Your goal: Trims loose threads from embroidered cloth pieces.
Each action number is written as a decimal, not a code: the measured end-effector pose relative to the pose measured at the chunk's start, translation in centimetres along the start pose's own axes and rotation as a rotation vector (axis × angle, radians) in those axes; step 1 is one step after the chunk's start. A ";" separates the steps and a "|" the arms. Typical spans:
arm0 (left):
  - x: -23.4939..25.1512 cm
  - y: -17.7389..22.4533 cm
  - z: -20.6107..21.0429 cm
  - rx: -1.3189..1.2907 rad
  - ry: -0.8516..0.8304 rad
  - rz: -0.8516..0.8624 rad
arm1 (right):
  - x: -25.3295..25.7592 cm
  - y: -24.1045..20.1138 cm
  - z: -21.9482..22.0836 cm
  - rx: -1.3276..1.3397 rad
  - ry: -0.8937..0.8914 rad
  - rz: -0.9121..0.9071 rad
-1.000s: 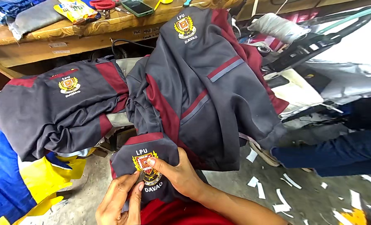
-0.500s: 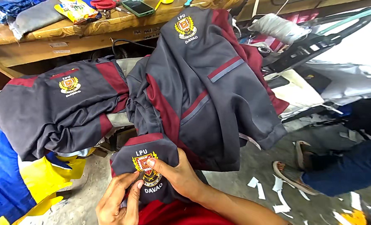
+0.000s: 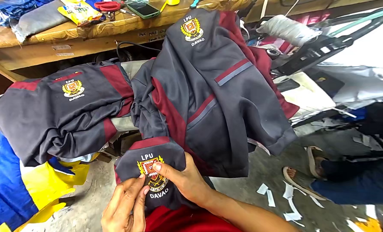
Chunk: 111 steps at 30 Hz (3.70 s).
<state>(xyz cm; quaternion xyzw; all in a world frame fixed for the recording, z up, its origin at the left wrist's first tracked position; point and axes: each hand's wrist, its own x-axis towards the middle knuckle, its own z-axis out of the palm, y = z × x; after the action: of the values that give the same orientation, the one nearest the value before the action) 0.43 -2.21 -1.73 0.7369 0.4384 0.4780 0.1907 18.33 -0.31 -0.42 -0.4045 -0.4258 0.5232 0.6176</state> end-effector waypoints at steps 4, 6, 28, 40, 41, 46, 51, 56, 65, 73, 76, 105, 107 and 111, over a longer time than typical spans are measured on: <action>0.1 -0.1 0.0 -0.001 -0.005 0.009 | 0.1 0.1 -0.2 0.022 -0.028 -0.032; 0.1 0.0 -0.1 -0.009 -0.010 0.014 | 0.1 0.3 -0.3 0.033 -0.038 -0.040; 0.0 0.5 -0.9 -0.043 -0.037 -0.039 | 0.3 0.2 -0.3 0.061 -0.012 0.002; 0.1 0.8 -0.6 0.013 -0.062 -0.045 | 0.2 0.2 -0.4 0.025 -0.027 -0.023; 0.1 0.8 -0.6 0.012 -0.061 -0.045 | 0.2 0.3 -0.4 0.024 -0.029 -0.024; 0.1 0.9 -0.6 0.023 -0.063 -0.050 | 0.1 0.4 -0.3 0.010 -0.023 -0.033; -0.1 1.0 -0.4 0.010 -0.046 -0.083 | 0.0 0.7 -0.1 -0.036 -0.013 -0.077; -0.5 0.2 0.1 -0.155 -0.020 -0.151 | 0.0 0.6 0.0 -0.016 0.005 -0.061; -0.3 0.0 0.0 -0.110 -0.035 -0.087 | 0.0 0.7 0.0 -0.023 0.007 -0.069; -0.3 1.0 -0.2 -0.082 -0.030 -0.132 | -0.1 0.6 0.2 -0.070 0.000 -0.125; -0.5 0.9 -0.1 -0.090 -0.022 -0.143 | -0.2 0.7 0.3 -0.081 0.009 -0.138; -0.6 -0.9 0.9 -0.179 0.040 -0.038 | -0.1 0.5 0.5 0.006 0.020 -0.055; -0.6 -0.9 0.8 -0.218 0.030 -0.083 | -0.2 0.6 0.5 0.005 0.014 -0.068; -0.6 -0.7 0.7 -0.182 0.028 -0.067 | -0.2 0.6 0.5 -0.002 0.007 -0.062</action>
<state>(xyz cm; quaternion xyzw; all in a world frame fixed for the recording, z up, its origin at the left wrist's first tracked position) 0.64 -2.22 -2.82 0.6950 0.4201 0.5192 0.2664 17.70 -0.43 -0.83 -0.3933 -0.4364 0.5021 0.6346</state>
